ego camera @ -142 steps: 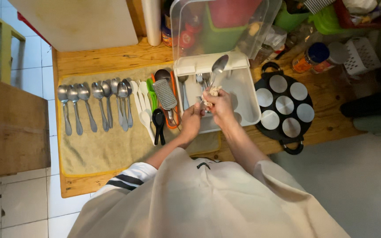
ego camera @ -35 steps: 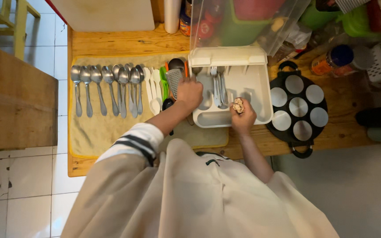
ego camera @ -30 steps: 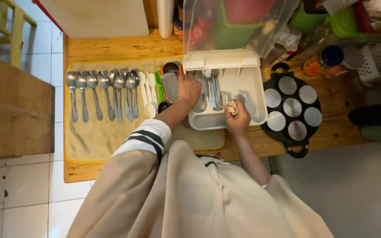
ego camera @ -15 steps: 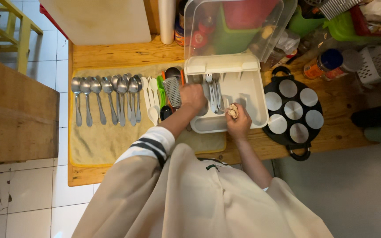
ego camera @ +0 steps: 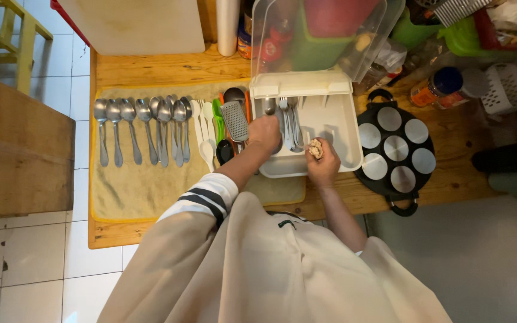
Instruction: The person wipes spoons, forks, and knives with a cloth, then places them into a white cutlery organizer. The person also wipes the inside of the organizer with the cloth.
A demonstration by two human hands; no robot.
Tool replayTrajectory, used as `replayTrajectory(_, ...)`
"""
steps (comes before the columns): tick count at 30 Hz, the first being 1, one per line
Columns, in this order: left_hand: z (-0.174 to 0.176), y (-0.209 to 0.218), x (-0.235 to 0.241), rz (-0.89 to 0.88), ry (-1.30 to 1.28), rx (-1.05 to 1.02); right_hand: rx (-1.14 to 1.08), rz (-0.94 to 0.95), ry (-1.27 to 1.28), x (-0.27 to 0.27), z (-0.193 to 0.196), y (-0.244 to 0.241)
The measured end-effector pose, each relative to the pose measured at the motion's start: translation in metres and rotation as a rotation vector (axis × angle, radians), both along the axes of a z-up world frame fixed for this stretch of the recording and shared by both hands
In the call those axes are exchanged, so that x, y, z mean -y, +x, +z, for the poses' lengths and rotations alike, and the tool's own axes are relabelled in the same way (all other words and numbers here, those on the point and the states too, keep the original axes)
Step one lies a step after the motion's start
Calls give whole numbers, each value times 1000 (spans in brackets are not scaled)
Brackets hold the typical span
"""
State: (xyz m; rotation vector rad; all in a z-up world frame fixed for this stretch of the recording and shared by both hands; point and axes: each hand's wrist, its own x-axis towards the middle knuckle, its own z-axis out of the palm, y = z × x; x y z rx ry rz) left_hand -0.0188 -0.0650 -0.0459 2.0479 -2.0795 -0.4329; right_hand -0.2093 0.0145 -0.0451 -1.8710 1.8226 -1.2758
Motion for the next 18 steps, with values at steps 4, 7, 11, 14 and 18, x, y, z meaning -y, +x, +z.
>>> replayTrajectory(4, 22, 2, -6, 83, 50, -59, 8, 4, 11, -2, 2, 0)
replayTrajectory(7, 43, 12, -17, 202, 79, -210, -2, 12, 19, -3, 0, -1)
replayTrajectory(11, 39, 20, -36, 236, 104, -300, 62, 49, 61, -3, -2, -1)
replayTrajectory(14, 54, 33, -62, 247, 98, -440, 278, 76, 187, -2, 5, 0)
replayTrajectory(18, 50, 31, -80, 309, 67, -791, 598, 135, 269, -6, 55, 26)
